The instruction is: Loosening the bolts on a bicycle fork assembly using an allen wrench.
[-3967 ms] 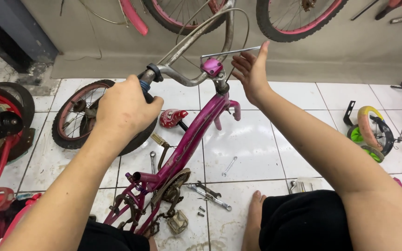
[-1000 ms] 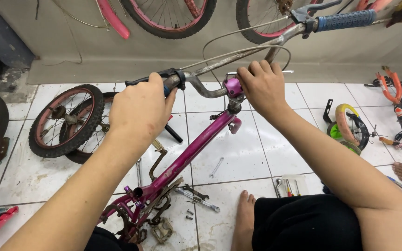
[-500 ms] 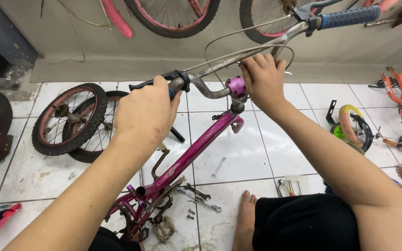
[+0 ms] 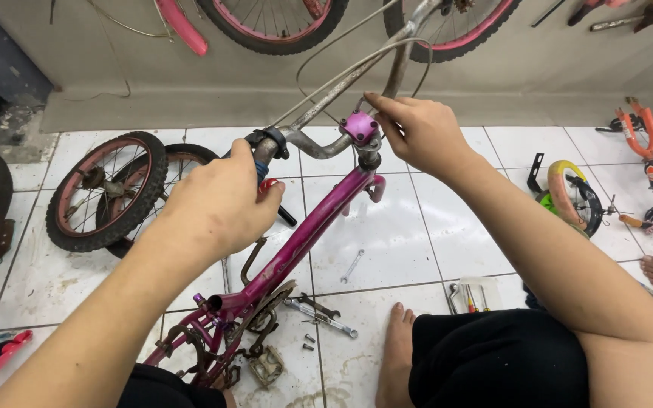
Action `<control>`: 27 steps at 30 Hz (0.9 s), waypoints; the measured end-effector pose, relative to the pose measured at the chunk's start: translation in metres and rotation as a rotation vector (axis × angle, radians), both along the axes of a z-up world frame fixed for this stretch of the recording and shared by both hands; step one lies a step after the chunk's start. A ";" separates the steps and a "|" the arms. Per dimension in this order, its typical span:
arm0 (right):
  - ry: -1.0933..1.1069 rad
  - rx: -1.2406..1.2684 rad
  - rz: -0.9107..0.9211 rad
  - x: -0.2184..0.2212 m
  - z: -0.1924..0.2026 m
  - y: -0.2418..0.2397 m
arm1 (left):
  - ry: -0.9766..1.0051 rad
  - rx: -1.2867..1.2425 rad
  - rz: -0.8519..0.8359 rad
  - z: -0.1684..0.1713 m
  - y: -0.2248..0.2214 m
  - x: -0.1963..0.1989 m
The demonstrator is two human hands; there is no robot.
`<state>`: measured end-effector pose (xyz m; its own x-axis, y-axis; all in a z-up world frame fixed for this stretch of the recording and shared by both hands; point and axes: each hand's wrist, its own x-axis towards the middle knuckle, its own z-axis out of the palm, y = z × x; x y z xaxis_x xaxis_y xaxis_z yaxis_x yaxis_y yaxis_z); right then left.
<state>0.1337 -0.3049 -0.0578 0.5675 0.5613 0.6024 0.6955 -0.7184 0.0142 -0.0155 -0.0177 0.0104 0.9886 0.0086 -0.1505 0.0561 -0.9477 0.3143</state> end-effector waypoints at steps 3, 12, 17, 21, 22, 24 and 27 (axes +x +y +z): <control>0.026 0.010 0.013 -0.003 -0.001 0.004 | -0.002 -0.140 0.022 -0.003 0.007 0.003; 0.021 -0.026 0.045 0.002 -0.012 0.023 | 0.007 -0.168 0.067 0.003 0.015 0.000; 0.030 -0.030 0.059 0.005 -0.012 0.032 | -0.009 -0.187 0.056 0.003 0.013 0.003; 0.045 -0.051 0.064 0.006 -0.012 0.034 | -0.026 -0.186 0.040 -0.006 0.013 0.004; 0.045 -0.053 0.068 0.008 -0.011 0.033 | -0.026 -0.189 0.045 -0.004 0.012 0.002; 0.055 -0.125 0.032 0.011 -0.008 0.030 | 0.002 -0.166 0.036 0.002 0.009 0.000; 0.085 -0.164 0.012 0.005 0.001 0.030 | -0.002 -0.148 0.031 0.000 0.010 0.001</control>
